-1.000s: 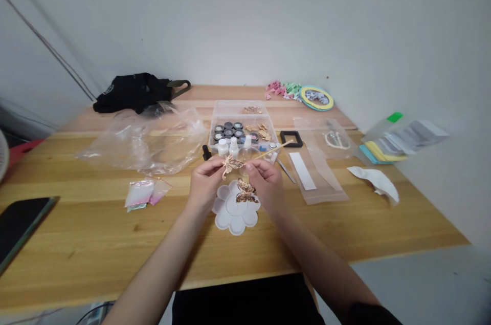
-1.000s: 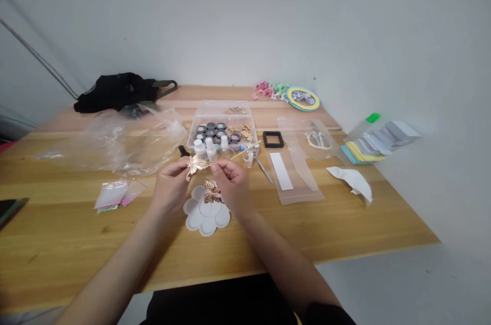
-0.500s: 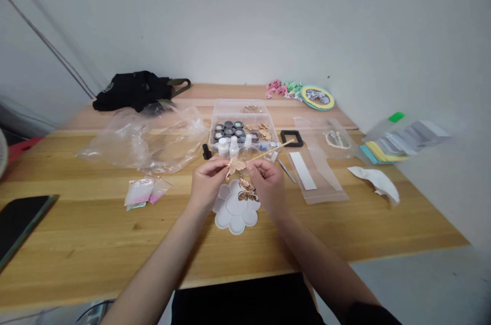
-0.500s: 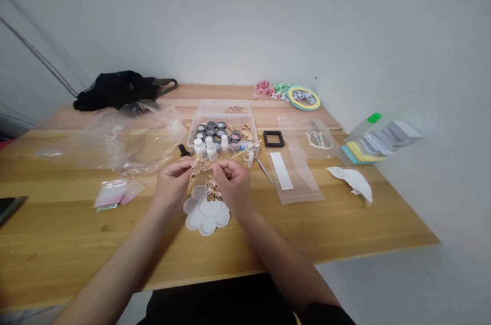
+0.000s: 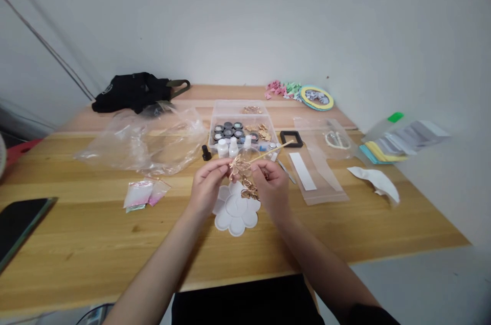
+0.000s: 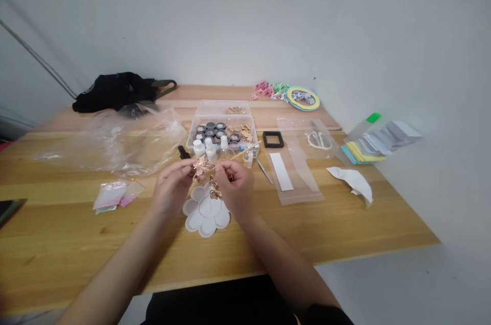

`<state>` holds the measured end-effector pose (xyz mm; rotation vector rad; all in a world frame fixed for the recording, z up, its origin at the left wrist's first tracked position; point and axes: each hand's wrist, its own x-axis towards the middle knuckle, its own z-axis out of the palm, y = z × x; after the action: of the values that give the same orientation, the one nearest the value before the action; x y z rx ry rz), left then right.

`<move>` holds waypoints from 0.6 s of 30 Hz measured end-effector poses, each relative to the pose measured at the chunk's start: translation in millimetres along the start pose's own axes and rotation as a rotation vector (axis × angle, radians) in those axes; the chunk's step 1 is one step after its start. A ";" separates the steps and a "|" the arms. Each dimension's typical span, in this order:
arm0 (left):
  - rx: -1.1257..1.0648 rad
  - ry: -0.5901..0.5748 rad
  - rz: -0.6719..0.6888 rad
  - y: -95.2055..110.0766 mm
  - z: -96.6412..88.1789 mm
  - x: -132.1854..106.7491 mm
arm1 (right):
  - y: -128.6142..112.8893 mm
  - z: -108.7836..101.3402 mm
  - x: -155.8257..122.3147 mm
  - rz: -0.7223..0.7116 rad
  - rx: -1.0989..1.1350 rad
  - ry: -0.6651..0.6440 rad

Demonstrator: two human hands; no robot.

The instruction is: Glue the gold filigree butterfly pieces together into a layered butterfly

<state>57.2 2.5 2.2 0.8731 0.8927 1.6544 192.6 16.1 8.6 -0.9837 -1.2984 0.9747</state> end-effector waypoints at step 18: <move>0.185 0.040 0.115 0.9 2.0 -3.0 | 1.3 1.5 -5.9 -0.091 -0.029 -0.039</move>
<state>59.2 -0.4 3.6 1.0370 1.0532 1.7119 190.9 10.9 5.6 -0.9238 -1.3814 0.9111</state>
